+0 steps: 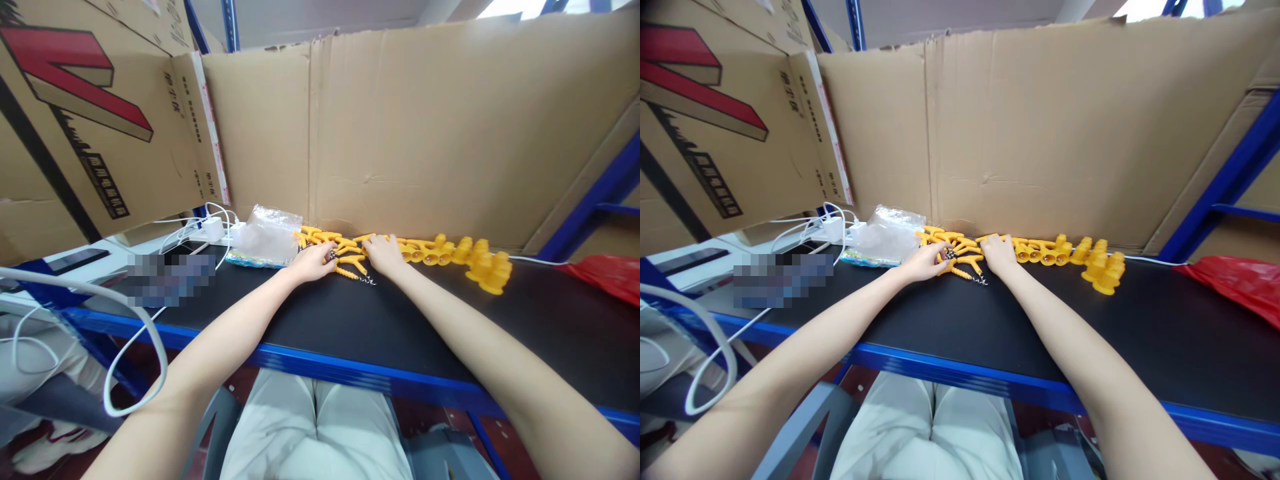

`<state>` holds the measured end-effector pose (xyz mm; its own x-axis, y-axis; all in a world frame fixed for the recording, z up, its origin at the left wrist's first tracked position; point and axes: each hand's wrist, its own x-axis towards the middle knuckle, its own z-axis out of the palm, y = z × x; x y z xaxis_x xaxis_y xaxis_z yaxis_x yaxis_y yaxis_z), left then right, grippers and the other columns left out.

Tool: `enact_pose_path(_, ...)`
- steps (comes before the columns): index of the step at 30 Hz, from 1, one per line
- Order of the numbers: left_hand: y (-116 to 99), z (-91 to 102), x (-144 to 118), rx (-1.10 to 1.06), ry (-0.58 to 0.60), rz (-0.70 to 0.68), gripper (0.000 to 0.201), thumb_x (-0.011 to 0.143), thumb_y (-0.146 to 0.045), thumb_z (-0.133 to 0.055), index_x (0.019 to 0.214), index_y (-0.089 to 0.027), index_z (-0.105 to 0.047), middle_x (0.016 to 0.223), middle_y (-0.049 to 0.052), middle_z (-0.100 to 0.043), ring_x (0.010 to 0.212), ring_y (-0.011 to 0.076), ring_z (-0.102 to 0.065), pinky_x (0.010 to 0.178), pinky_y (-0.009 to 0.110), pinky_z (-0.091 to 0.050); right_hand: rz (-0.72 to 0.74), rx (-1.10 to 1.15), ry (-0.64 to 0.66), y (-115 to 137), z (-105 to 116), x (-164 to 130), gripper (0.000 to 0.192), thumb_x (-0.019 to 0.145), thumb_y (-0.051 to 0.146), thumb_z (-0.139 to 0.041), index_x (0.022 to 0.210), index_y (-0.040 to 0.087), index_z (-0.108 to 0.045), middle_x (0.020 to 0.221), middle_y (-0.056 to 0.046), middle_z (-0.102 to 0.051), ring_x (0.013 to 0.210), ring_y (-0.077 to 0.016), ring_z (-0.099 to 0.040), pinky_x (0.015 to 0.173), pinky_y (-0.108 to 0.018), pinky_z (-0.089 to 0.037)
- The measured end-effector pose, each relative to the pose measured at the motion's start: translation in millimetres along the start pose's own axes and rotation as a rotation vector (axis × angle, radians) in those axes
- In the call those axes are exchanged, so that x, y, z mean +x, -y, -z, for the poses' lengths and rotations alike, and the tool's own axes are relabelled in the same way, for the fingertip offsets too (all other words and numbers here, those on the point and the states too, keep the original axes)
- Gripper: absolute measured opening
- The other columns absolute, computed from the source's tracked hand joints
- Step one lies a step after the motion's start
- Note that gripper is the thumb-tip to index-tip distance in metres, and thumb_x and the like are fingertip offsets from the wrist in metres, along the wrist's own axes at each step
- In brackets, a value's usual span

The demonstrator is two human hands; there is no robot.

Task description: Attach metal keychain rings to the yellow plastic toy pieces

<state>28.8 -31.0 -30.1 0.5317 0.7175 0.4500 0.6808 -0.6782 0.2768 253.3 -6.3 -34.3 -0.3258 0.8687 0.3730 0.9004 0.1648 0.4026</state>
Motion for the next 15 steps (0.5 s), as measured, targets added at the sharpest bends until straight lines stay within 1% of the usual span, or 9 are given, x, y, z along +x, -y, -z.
enact_pose_path(2,0.4,-0.3,0.2,0.007,0.006,-0.005,0.037,0.081,-0.027,-0.049,0.116,-0.018,-0.054,0.091,0.004,-0.066,0.082,0.0186,-0.062,0.074,0.032,-0.049,-0.024,0.034,0.018,-1.1,-2.8,0.3,0.034,0.090,0.014,-0.033,0.110,0.016,-0.060,0.114,-0.015,-0.059,0.107,-0.0251,-0.047,0.088,-0.043,-0.030)
enact_pose_path(4,0.7,-0.5,0.2,0.018,0.016,-0.012,0.034,0.081,-0.027,-0.049,0.113,-0.018,-0.056,0.094,0.004,-0.066,0.084,0.0187,-0.062,0.077,0.032,-0.050,-0.041,0.069,0.057,-3.1,-4.5,1.0,0.034,0.089,0.018,-0.039,0.116,0.018,-0.058,0.120,-0.014,-0.056,0.113,-0.0263,-0.045,0.094,-0.049,-0.029)
enact_pose_path(7,1.2,-0.7,-0.3,0.052,0.047,-0.039,0.032,0.081,-0.028,-0.051,0.110,-0.018,-0.058,0.103,0.006,-0.064,0.091,0.0195,-0.061,0.083,0.033,-0.049,-0.075,0.126,0.148,-8.6,-2.4,1.9,0.040,0.087,0.025,-0.046,0.126,0.022,-0.053,0.133,-0.011,-0.050,0.123,-0.0277,-0.040,0.101,-0.059,-0.021)
enact_pose_path(9,1.4,-0.7,-0.7,0.083,0.089,-0.052,0.034,0.080,-0.029,-0.052,0.112,-0.019,-0.058,0.109,0.008,-0.063,0.097,0.0210,-0.060,0.087,0.034,-0.048,-0.103,0.165,0.193,-15.5,3.0,1.3,0.044,0.087,0.029,-0.047,0.130,0.025,-0.050,0.139,-0.009,-0.045,0.127,-0.0283,-0.036,0.103,-0.063,-0.018)
enact_pose_path(12,1.9,-1.0,-1.0,0.108,0.152,-0.053,0.040,0.080,-0.032,-0.053,0.117,-0.019,-0.057,0.118,0.009,-0.060,0.105,0.0228,-0.058,0.091,0.035,-0.047,-0.139,0.233,0.220,-34.2,14.9,-2.7,0.047,0.086,0.034,-0.048,0.132,0.026,-0.049,0.144,-0.007,-0.041,0.130,-0.0293,-0.034,0.104,-0.063,-0.018)
enact_pose_path(14,2.6,-1.5,-0.9,0.110,0.184,-0.053,0.041,0.080,-0.032,-0.054,0.119,-0.019,-0.058,0.118,0.009,-0.060,0.107,0.0228,-0.057,0.093,0.034,-0.046,-0.176,0.284,0.211,-52.9,23.3,-8.7,0.047,0.085,0.038,-0.049,0.130,0.026,-0.052,0.142,-0.007,-0.043,0.129,-0.0304,-0.037,0.103,-0.063,-0.021)
enact_pose_path(15,3.1,-1.8,-0.8,0.112,0.199,-0.053,0.041,0.080,-0.032,-0.054,0.118,-0.019,-0.058,0.117,0.009,-0.061,0.107,0.0227,-0.057,0.093,0.033,-0.045,-0.198,0.309,0.190,-63.4,27.4,-13.0,0.047,0.084,0.039,-0.050,0.128,0.026,-0.054,0.139,-0.008,-0.047,0.126,-0.0310,-0.041,0.102,-0.063,-0.024)
